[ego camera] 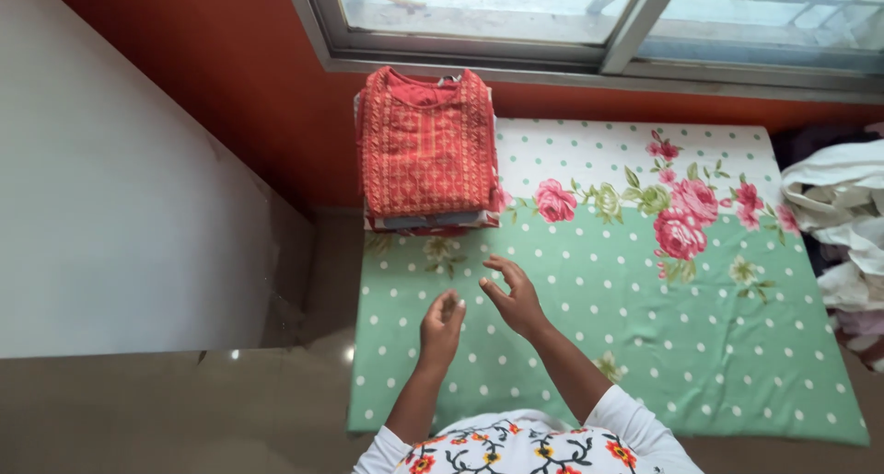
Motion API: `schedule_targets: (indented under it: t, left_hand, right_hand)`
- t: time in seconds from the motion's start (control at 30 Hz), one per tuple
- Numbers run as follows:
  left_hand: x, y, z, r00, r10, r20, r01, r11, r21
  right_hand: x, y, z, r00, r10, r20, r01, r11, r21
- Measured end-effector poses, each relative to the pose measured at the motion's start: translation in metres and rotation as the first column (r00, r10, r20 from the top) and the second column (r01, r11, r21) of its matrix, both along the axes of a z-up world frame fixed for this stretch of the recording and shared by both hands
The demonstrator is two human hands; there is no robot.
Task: Folding a red shirt and a black top on a surface.
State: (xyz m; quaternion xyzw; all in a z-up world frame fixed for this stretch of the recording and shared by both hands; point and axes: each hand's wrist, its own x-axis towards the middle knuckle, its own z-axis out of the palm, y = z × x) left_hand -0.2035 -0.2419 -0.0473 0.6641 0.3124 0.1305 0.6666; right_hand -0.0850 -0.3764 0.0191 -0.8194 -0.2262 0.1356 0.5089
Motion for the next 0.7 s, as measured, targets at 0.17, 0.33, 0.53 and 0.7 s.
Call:
schedule_targets:
  t: [0.17, 0.33, 0.53, 0.7]
  left_hand:
    - [-0.009, -0.03, -0.012, 0.995, -0.101, 0.002, 0.097, 0.947, -0.306]
    - [-0.001, -0.051, -0.002, 0.991, -0.104, 0.082, 0.122, 0.953, -0.276]
    - [0.01, -0.112, 0.033, 0.987, -0.155, 0.051, 0.163, 0.942, -0.294]
    - [0.016, -0.185, 0.038, 0.954, -0.301, 0.012, 0.289, 0.903, -0.319]
  right_hand:
    - [-0.013, -0.035, -0.002, 0.968, -0.033, -0.247, 0.06, 0.993, 0.104]
    - [-0.017, -0.083, -0.001, 0.909, -0.113, -0.401, 0.177, 0.976, 0.127]
    - [-0.03, -0.162, -0.01, 0.882, -0.105, -0.46, 0.25, 0.931, 0.267]
    - [-0.041, -0.229, -0.002, 0.847, -0.148, -0.511, 0.346, 0.883, 0.318]
